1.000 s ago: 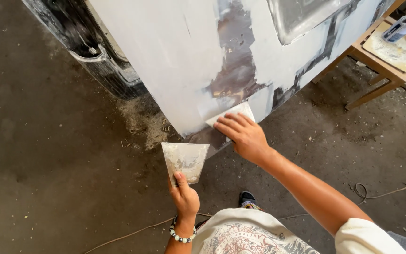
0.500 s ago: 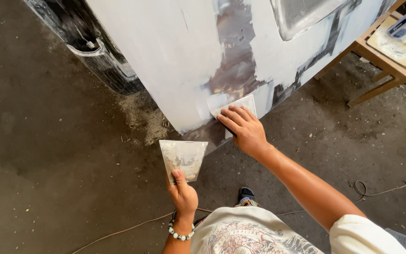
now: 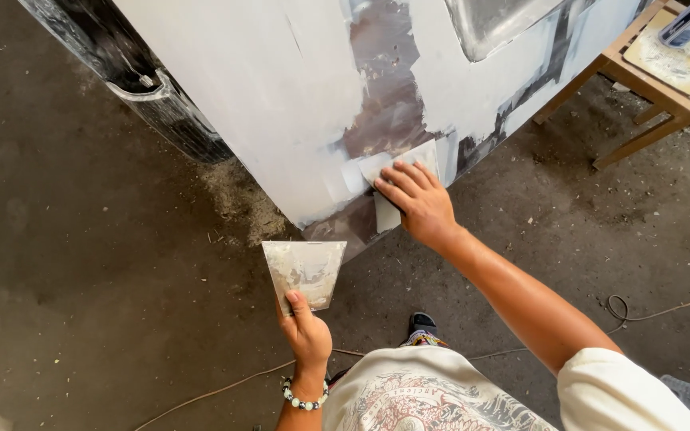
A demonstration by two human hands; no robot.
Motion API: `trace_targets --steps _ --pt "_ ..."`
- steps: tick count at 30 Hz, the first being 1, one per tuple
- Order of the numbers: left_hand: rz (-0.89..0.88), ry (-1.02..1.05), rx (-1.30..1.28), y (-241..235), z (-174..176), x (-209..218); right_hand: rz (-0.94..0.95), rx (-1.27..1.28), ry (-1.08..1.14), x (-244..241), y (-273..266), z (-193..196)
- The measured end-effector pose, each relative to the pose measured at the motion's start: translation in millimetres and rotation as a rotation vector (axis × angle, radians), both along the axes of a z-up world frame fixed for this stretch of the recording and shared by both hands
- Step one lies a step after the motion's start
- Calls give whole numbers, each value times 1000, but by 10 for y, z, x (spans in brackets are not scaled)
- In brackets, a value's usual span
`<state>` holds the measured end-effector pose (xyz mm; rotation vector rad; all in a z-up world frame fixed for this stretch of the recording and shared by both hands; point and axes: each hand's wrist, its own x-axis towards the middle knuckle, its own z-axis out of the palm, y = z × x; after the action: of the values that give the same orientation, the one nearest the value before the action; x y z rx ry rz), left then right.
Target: Applying and smoothing body filler on a car panel using a putty knife.
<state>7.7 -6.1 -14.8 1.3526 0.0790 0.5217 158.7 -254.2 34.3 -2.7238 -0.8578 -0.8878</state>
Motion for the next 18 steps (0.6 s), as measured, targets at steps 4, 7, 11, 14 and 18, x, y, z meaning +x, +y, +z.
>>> trace_targets --steps 4,7,11,14,18 --pt "14 7 4 -21 52 -3 59 12 104 -154 -60 -61" --pt "-3 7 43 -37 43 12 72 53 102 -150 -128 27" --pt "5 6 25 -53 1 3 35 64 40 -15 -67 282" --pt "16 4 58 4 -141 -28 36 50 51 58 -11 356" --pt "28 49 7 -51 175 -30 40 52 71 -48 15 234"
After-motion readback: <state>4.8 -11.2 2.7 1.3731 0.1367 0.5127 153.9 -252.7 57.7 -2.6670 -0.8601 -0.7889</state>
